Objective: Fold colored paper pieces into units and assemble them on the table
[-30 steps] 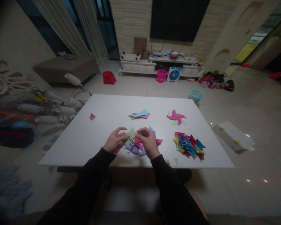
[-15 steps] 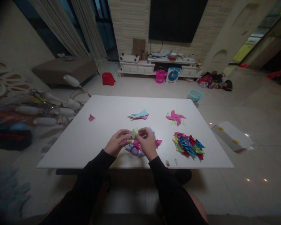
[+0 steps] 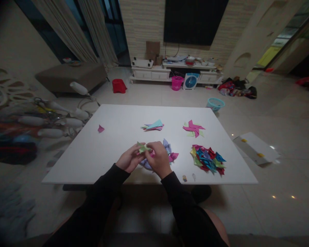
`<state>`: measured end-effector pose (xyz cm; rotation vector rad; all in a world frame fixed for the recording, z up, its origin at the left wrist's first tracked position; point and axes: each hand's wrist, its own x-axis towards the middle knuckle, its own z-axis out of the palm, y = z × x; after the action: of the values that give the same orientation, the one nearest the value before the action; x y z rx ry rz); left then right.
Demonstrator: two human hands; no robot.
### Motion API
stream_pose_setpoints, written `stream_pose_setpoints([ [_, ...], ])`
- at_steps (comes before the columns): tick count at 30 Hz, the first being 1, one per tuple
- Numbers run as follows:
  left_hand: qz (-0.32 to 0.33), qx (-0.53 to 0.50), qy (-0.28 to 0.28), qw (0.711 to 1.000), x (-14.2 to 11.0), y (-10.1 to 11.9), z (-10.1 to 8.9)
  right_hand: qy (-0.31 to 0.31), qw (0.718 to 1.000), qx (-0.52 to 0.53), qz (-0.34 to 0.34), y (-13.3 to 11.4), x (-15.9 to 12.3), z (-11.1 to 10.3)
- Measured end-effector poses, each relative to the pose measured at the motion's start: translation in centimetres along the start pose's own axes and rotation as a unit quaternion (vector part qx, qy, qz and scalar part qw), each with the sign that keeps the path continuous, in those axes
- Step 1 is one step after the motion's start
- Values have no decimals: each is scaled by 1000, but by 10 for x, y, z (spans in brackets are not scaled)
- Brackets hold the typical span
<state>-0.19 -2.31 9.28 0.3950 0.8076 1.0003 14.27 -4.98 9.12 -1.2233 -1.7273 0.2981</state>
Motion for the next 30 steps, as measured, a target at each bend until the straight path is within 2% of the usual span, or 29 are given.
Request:
stream_pose_setpoints([
  [6,22,73,25,997,0,-3,1,-11,999,-27,26,3,2,1],
  [11,44,134,20,990,2,-8,0,-53,997,-55,8,8,0,5],
  [17,66,178,-2,982,6,-10,-3,-73,995,-69,7,12,-3,6],
  [22,60,198,4,978,10,-14,-5,-90,990,-110,5,14,-3,3],
  [26,55,202,25,978,9,-16,-3,-74,987,-138,19,31,-1,-18],
  [30,66,192,31,979,7,-12,-3,-34,976,-198,81,75,-2,-64],
])
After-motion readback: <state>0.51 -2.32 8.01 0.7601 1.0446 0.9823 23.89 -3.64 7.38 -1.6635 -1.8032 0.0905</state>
